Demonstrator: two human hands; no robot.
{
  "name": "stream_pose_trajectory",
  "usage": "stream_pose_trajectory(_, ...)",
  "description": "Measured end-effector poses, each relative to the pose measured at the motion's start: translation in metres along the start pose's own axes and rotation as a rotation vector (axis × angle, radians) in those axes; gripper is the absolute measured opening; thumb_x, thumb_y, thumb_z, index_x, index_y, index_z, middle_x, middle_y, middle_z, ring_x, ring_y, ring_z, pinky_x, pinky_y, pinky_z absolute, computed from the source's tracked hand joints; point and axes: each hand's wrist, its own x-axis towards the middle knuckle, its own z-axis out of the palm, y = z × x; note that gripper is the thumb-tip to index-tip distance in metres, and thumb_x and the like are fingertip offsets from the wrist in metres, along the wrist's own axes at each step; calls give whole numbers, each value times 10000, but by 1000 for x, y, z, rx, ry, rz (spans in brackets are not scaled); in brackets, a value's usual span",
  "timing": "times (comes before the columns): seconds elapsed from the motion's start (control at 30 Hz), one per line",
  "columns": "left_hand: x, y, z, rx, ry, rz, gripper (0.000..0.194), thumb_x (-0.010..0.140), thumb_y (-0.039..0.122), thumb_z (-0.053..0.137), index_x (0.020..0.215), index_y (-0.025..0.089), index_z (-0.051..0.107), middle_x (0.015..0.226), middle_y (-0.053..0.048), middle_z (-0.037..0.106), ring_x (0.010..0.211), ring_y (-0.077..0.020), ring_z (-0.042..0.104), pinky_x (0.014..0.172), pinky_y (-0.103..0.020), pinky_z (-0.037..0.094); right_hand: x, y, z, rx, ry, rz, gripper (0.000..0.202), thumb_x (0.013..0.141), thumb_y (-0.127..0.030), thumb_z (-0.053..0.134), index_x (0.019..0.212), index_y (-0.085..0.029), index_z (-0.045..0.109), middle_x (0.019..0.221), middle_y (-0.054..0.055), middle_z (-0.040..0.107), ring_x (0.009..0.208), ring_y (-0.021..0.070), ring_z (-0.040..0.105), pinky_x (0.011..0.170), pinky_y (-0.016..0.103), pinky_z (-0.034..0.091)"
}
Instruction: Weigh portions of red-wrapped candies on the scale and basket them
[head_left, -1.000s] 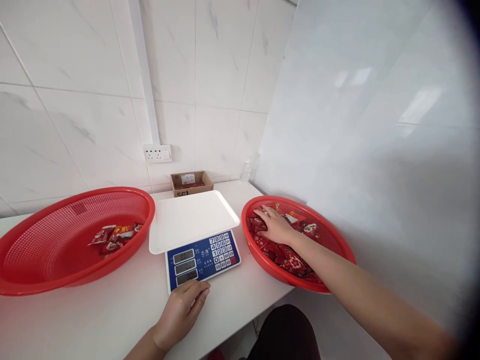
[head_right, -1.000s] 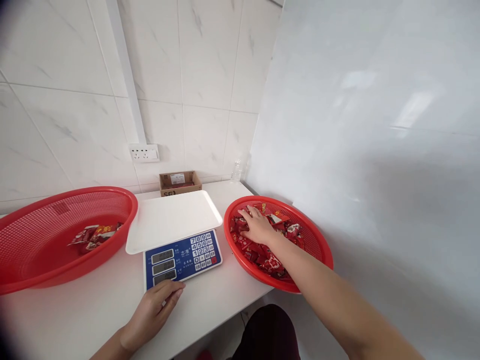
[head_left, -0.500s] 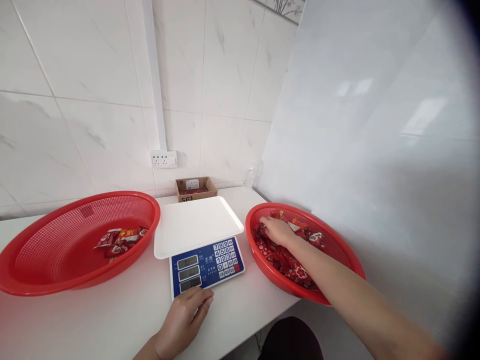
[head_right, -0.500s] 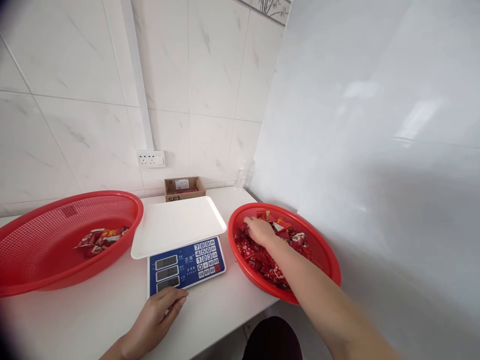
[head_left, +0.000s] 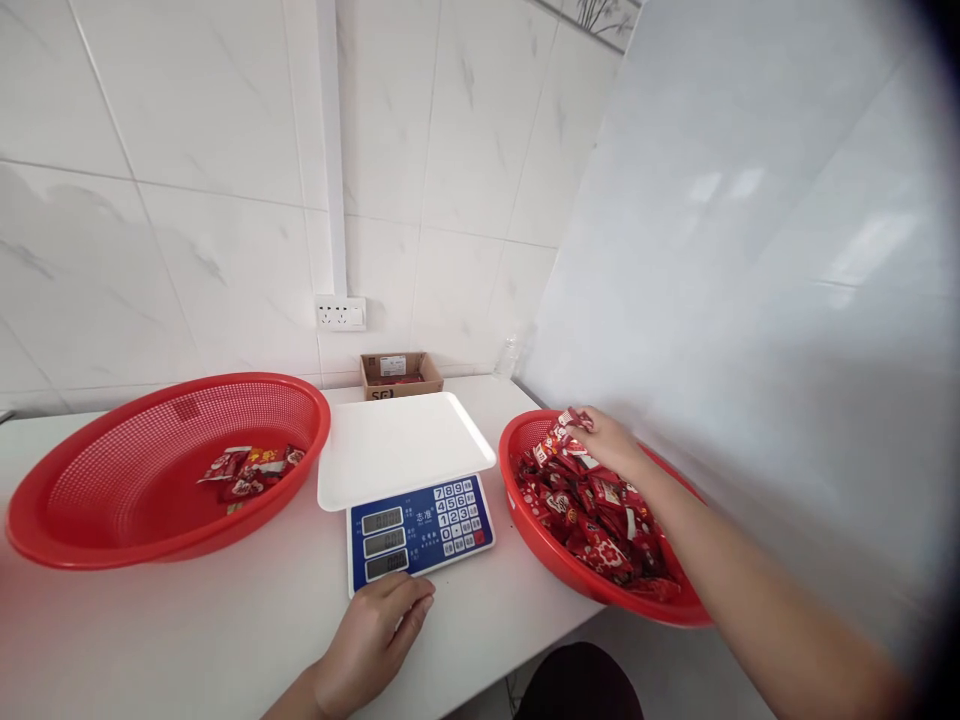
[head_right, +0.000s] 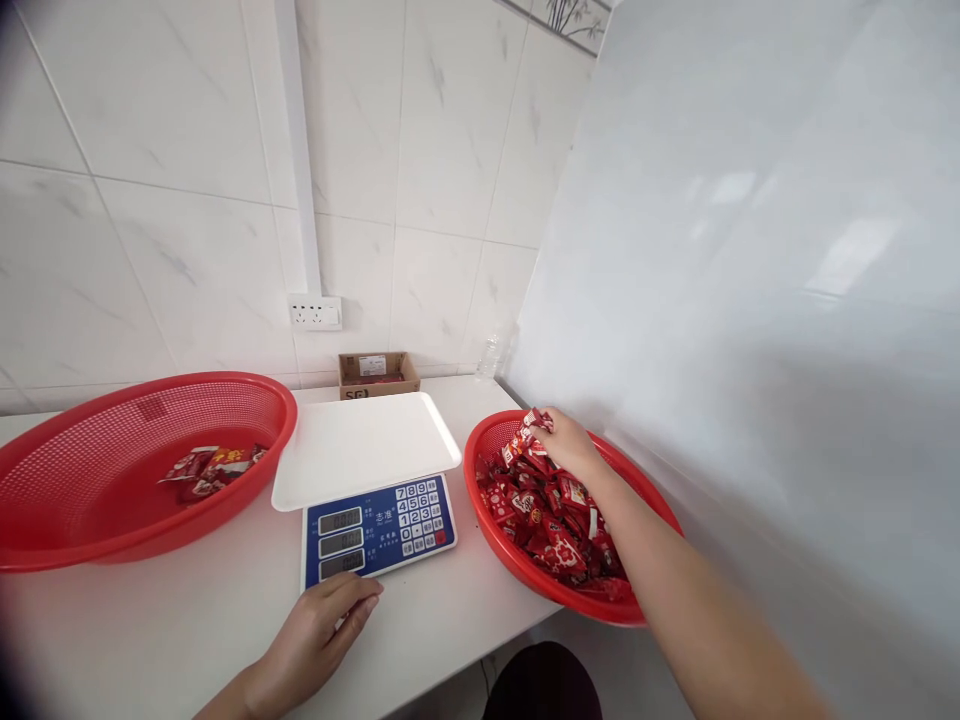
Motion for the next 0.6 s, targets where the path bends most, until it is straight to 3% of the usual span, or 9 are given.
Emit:
stream_pose_trajectory(0.17,0,-1,1,-9,12,7,193,902,233,408,937,218,597,815,-44,666,712,-144,638,620,-218,514,0,-14,-15,-119,112,69,192,791,-304,458,929,-222,565,916,63,668,862,224,596,710,295,408)
stream_pose_trajectory(0.33,-1,3,1,-16,-11,19,189,895,202,412,934,217,596,792,-30,656,702,-136,628,628,-218,505,6,-52,-15,148,210,-15,182,754,-333,509,877,-214,570,891,45,665,837,200,597,727,286,422)
stream_pose_trajectory(0.4,-1,5,0,-13,-24,24,197,895,195,407,937,214,598,789,-32,654,711,-138,626,640,-222,502,8,-78,1,346,203,-88,207,741,-345,525,892,-209,565,886,40,667,810,183,606,715,273,440)
stream_pose_trajectory(0.5,-1,6,0,3,-26,6,203,894,194,402,923,208,603,781,-35,652,709,-141,619,636,-224,495,7,-123,41,575,50,-176,234,738,-333,530,927,-197,554,896,43,670,793,169,624,696,262,466)
stream_pose_trajectory(0.6,-2,2,-1,26,2,-16,202,888,193,408,919,207,607,792,-37,654,710,-140,613,632,-223,487,0,-160,82,564,-139,-241,232,739,-279,531,952,-194,566,927,40,675,820,164,630,712,267,474)
